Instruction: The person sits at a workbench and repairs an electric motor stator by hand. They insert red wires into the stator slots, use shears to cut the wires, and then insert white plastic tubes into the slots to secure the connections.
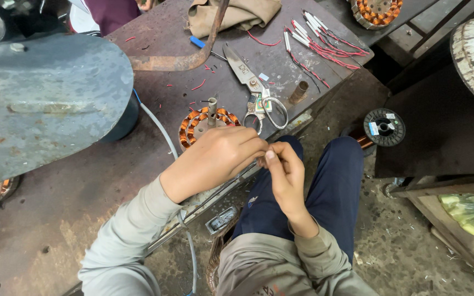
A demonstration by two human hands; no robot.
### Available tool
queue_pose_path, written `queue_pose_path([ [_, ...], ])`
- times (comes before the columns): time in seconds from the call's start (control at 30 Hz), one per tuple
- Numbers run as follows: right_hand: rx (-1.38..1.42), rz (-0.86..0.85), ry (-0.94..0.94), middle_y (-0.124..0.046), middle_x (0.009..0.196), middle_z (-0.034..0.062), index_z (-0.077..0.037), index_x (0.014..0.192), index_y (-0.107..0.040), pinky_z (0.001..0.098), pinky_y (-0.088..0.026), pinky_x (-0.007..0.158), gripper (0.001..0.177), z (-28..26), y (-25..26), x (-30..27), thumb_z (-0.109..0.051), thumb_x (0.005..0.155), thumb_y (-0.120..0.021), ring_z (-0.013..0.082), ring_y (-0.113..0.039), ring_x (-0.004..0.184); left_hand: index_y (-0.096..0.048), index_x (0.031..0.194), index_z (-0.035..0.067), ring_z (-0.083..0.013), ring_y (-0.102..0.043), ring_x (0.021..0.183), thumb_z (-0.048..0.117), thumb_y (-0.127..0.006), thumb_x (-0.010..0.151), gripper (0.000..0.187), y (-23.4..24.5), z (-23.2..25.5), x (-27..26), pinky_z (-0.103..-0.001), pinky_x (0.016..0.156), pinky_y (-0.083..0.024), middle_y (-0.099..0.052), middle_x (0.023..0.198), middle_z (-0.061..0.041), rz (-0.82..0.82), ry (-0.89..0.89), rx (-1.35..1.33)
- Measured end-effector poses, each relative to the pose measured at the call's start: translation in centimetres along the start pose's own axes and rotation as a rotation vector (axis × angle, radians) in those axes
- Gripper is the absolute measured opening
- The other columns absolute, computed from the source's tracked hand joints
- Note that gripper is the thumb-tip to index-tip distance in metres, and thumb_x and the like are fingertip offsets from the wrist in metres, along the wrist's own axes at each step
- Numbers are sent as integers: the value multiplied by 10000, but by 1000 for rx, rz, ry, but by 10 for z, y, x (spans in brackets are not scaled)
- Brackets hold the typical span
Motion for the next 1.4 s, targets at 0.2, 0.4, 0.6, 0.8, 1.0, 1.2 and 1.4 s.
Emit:
queue_pose_path([
  [0.2, 825, -184, -358, -498, 796, 33, -18, 967, -577, 413, -485, 824, 205, 3, 3, 8, -139, 1110, -495, 198, -535, 832, -649, 991, 37, -322, -603, 911, 111, -715, 885, 145, 12, 6, 3, -421, 766, -497, -601, 905, -108, 46, -55, 32],
  [0.4, 460, -116, -72, -569, 939, 88, -1, 1002, -585, 375, -493, 886, 163, -8, 4, 11, -122, 1093, -525, 191, -570, 908, -622, 1016, 16, -350, -625, 937, 112, -686, 966, 126, 32, 6, 1, -446, 797, -500, -621, 951, -129, 99, 50, 6],
  [0.6, -113, -113, 56, -615, 1065, 77, 42, 1063, -634, 289, -479, 901, 48, -8, 2, 15, 4, 1044, -611, 156, -582, 965, -642, 1108, -2, -388, -646, 899, 89, -649, 1010, 134, 55, -2, -15, -459, 770, -506, -640, 969, -157, 68, 134, -6],
  [0.8, -560, -153, 329, -656, 1100, 132, 45, 1057, -652, 328, -502, 964, 132, -10, -14, 18, 11, 947, -717, 261, -635, 1038, -678, 1100, 19, -371, -655, 900, 98, -669, 965, 156, 60, 8, -17, -449, 765, -510, -660, 993, -134, 3, 81, -73],
  [1.0, -697, -185, 562, -634, 1178, 199, 9, 1004, -618, 429, -499, 980, 212, 3, -32, 12, 24, 834, -744, 385, -599, 1127, -704, 1088, 35, -365, -656, 857, 84, -696, 927, 168, 52, 9, -18, -445, 735, -504, -656, 935, -125, -37, 91, -109],
  [1.2, -566, -166, 507, -624, 1241, 193, 26, 1199, -607, 433, -496, 1023, 454, -2, -29, 20, -99, 774, -707, 368, -596, 1163, -701, 1044, 46, -348, -679, 877, 93, -710, 891, 160, 46, 13, -15, -425, 750, -519, -687, 968, -115, -135, 88, -211],
  [1.4, -392, -376, 470, -613, 1388, 205, 38, 1264, -604, 454, -463, 1140, 441, -2, -23, 16, -129, 861, -667, 393, -599, 1320, -683, 1044, 22, -339, -679, 972, 25, -662, 815, 230, 35, 27, -12, -413, 795, -537, -685, 1055, -130, -177, 2, -216],
])
Point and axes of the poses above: each hand's wrist, its own x-axis towards the middle knuckle, its own y-axis out of the back of the hand, z = x × y, the point moved 2 cm from there along x, towards the middle knuckle
